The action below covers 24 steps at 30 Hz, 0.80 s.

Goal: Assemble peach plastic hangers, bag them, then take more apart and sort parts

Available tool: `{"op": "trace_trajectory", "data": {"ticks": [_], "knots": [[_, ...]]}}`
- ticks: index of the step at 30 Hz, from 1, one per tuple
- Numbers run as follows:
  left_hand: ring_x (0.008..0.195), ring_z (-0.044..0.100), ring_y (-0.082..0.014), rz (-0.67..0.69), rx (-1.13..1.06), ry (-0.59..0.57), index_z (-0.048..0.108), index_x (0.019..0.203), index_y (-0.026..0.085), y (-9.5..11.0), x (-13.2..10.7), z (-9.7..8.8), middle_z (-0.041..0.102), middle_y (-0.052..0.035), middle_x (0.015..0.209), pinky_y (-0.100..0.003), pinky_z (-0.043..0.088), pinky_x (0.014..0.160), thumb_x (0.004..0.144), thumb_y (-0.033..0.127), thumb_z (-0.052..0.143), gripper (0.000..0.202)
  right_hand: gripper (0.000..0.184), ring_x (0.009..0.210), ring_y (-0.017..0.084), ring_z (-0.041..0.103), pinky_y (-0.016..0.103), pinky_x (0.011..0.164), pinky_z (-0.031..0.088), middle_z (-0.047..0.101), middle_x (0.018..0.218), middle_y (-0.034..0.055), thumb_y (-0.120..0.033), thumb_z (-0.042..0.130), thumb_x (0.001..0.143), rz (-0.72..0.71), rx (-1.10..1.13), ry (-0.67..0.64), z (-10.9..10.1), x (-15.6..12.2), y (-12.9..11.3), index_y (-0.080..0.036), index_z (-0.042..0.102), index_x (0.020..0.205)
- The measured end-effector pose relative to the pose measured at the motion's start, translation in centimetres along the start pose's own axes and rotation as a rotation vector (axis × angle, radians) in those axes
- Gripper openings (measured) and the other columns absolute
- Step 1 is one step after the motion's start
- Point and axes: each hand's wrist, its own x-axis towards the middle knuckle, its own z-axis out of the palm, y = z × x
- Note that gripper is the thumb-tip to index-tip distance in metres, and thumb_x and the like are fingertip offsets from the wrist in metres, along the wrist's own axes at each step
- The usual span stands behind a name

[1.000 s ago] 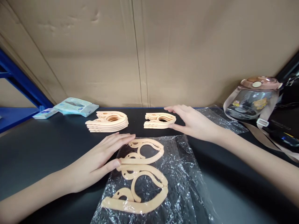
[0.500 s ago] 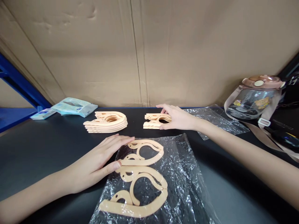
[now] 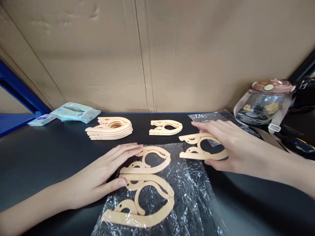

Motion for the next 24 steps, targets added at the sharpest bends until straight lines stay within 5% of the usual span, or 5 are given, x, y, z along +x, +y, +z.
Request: {"op": "trace_trajectory", "data": {"ticks": [15,24], "knots": [[0.141,0.029,-0.0287,0.054,0.045,-0.050,0.031,0.148,0.027,0.0,0.1,0.0,0.034,-0.0060,0.153,-0.045,0.030,0.114,0.096,0.049,0.046,0.059,0.076,0.121,0.034,0.054,0.048,0.099,0.049,0.057,0.132,0.0085,-0.049,0.067,0.075,0.079,0.180,-0.165,2.0,-3.5,0.0,-0.034,0.036,0.143],[0.141,0.028,-0.0296,0.059,0.077,-0.090,0.030,0.149,0.028,-0.1,0.1,-0.2,0.032,-0.0060,0.154,-0.045,0.030,0.113,0.094,0.047,0.050,0.061,0.077,0.122,0.033,0.053,0.050,0.104,0.043,0.055,0.134,0.0076,-0.052,0.068,0.075,0.168,0.300,-0.009,2.5,-3.3,-1.7,-0.036,0.034,0.142]]}}
